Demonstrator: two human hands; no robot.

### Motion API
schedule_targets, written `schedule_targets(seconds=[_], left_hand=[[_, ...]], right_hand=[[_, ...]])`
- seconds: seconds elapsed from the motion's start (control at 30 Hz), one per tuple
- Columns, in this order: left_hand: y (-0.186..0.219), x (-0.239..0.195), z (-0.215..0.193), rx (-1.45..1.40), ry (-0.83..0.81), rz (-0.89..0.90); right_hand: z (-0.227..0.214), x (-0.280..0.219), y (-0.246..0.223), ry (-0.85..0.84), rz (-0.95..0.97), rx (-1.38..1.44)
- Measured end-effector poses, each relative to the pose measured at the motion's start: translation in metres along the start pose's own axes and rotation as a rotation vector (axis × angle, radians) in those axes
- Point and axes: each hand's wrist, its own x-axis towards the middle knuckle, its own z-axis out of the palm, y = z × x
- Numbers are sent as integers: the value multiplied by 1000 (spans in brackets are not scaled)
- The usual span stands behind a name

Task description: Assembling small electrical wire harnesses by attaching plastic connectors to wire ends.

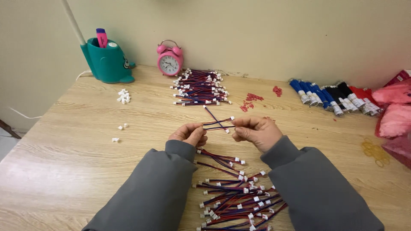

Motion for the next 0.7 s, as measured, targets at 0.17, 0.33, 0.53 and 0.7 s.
schedule_targets(seconds=[0.17,0.33,0.53,0.7], left_hand=[[-13,7,1,-21,-11,20],[0,-5,5,-9,-14,25],[-18,7,4,-50,-28,58],[-22,6,6,-103,-30,32]], right_hand=[[2,4,9,-7,67,-12],[16,-6,-3,-9,96,25],[13,0,13,-40,109,41],[16,0,21,-38,81,88]])
